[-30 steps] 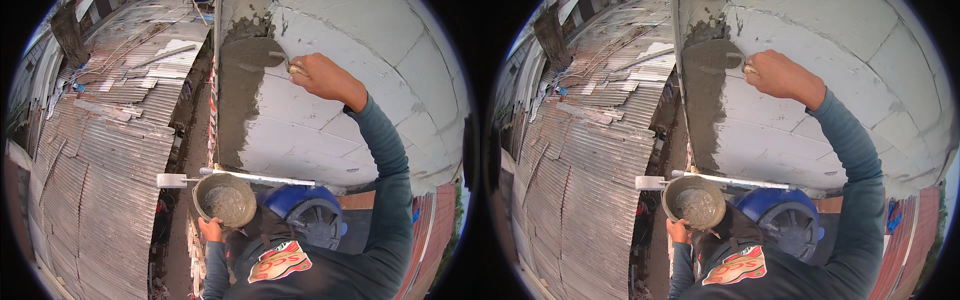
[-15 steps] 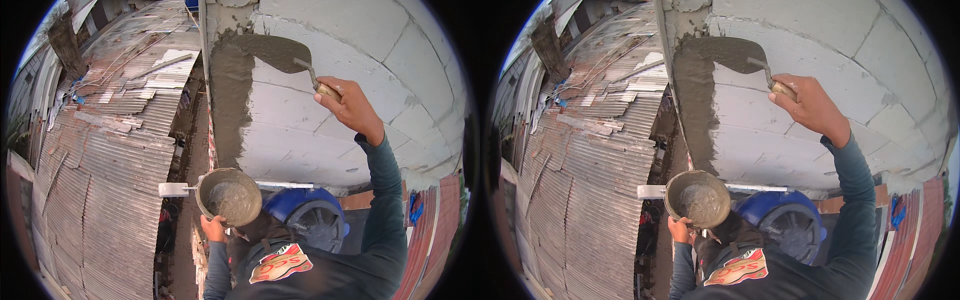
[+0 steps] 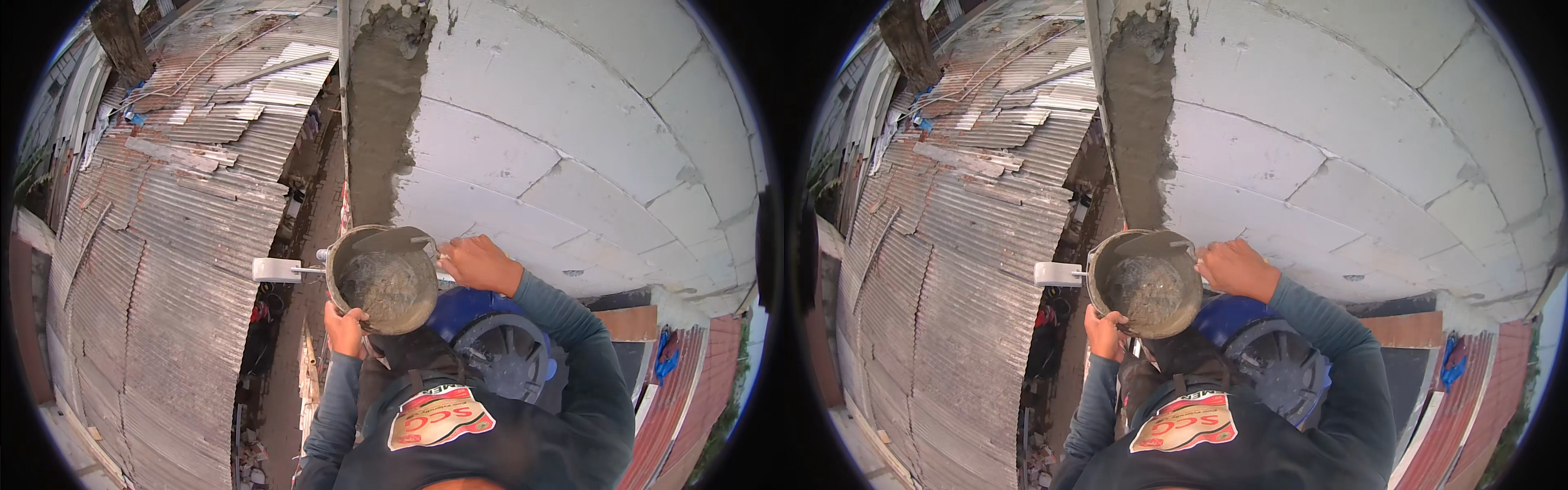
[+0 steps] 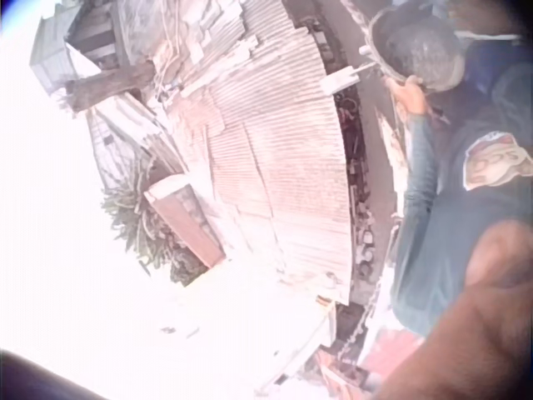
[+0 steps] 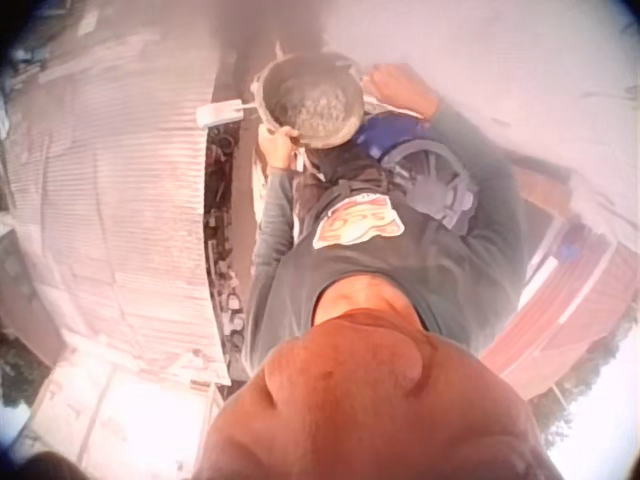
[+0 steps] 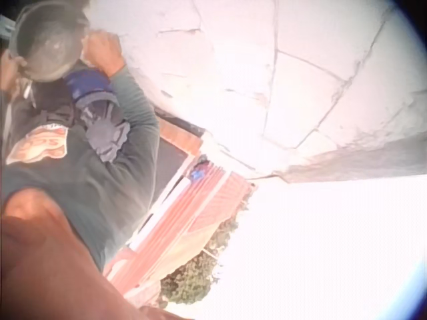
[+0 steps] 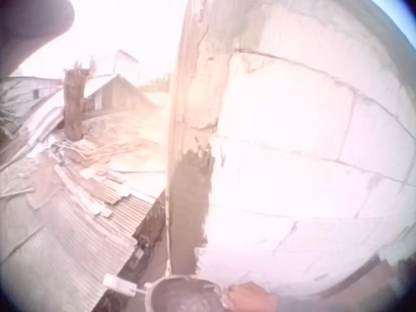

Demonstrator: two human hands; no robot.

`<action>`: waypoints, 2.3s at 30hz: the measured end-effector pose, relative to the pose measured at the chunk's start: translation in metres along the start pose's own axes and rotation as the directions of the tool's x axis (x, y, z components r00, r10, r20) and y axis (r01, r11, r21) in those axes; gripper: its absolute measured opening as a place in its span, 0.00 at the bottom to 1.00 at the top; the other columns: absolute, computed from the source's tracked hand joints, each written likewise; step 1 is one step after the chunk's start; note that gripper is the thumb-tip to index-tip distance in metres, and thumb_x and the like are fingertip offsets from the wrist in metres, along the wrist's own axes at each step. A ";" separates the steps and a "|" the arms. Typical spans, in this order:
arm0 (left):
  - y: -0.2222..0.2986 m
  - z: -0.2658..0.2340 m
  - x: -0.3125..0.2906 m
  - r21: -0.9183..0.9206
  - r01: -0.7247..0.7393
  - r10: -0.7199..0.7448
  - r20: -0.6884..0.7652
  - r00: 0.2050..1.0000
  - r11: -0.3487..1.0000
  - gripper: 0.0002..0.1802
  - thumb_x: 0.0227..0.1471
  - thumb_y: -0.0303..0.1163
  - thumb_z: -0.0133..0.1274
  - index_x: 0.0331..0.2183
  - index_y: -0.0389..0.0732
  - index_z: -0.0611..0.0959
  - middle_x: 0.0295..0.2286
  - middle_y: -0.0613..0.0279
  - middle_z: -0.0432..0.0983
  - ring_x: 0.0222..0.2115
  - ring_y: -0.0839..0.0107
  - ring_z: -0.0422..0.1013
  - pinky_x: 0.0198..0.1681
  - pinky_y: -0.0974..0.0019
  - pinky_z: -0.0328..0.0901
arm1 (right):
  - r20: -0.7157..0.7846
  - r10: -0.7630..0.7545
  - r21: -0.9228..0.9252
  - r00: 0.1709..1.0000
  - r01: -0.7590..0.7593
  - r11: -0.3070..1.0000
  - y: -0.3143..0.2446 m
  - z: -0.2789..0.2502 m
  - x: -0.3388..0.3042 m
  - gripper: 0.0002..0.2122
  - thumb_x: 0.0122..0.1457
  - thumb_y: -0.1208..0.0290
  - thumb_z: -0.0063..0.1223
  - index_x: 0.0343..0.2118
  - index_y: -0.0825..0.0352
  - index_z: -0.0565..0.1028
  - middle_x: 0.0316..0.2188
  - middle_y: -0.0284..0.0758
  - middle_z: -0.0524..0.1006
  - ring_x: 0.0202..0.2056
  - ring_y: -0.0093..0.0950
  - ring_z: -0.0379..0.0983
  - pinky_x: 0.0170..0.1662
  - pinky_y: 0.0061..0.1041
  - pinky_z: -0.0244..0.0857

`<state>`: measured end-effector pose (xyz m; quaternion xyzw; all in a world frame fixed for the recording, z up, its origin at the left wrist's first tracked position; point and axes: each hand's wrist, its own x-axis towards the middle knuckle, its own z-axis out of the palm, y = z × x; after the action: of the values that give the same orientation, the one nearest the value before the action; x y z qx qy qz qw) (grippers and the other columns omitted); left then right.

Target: The person applies plaster to a vertical wall edge using a trowel while holding a bucket of wet plaster. They repeatedly scoop plaster from the bucket and smooth it onto the corner of the wall.

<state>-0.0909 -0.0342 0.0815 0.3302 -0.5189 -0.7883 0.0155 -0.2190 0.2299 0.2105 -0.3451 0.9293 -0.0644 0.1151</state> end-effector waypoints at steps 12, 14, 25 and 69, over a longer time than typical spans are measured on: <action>-0.047 -0.024 -0.013 0.170 0.024 0.000 -0.140 0.990 0.985 0.21 0.37 0.16 0.57 0.38 0.36 0.74 0.32 0.59 0.73 0.29 0.66 0.72 0.26 0.63 0.70 | 0.009 0.330 0.620 0.944 -0.264 0.739 0.042 -0.113 0.029 0.19 0.72 0.58 0.44 0.39 0.72 0.77 0.27 0.35 0.75 0.23 0.24 0.73 0.24 0.27 0.70; -0.054 -0.026 -0.018 0.099 0.073 -0.059 -0.136 0.989 0.992 0.21 0.36 0.16 0.57 0.37 0.35 0.73 0.33 0.57 0.72 0.32 0.64 0.71 0.33 0.60 0.70 | 0.018 0.350 0.603 0.936 -0.290 0.743 0.048 -0.129 0.029 0.19 0.72 0.58 0.44 0.38 0.71 0.78 0.27 0.33 0.75 0.23 0.21 0.73 0.23 0.25 0.69; -0.068 -0.021 -0.038 0.376 0.033 0.028 -0.155 0.988 0.926 0.21 0.32 0.20 0.60 0.35 0.33 0.74 0.44 0.48 0.67 0.43 0.53 0.70 0.32 0.53 0.71 | -0.097 0.388 0.655 0.917 -0.235 0.718 0.028 -0.180 0.016 0.17 0.71 0.57 0.47 0.37 0.69 0.77 0.28 0.31 0.75 0.23 0.19 0.71 0.23 0.23 0.67; -0.070 -0.025 -0.038 0.577 -0.111 0.188 -0.077 0.979 0.809 0.29 0.38 0.25 0.58 0.47 0.30 0.75 0.40 0.31 0.80 0.45 0.32 0.76 0.50 0.46 0.69 | 0.255 -0.102 0.964 0.962 -0.261 -0.052 0.031 -0.054 0.102 0.16 0.74 0.59 0.49 0.41 0.72 0.75 0.24 0.35 0.73 0.16 0.19 0.65 0.17 0.18 0.61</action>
<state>-0.0255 -0.0082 0.0367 0.3285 -0.7529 -0.5702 0.0120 -0.3273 0.1891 0.2389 -0.1036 0.5883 -0.6654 0.4477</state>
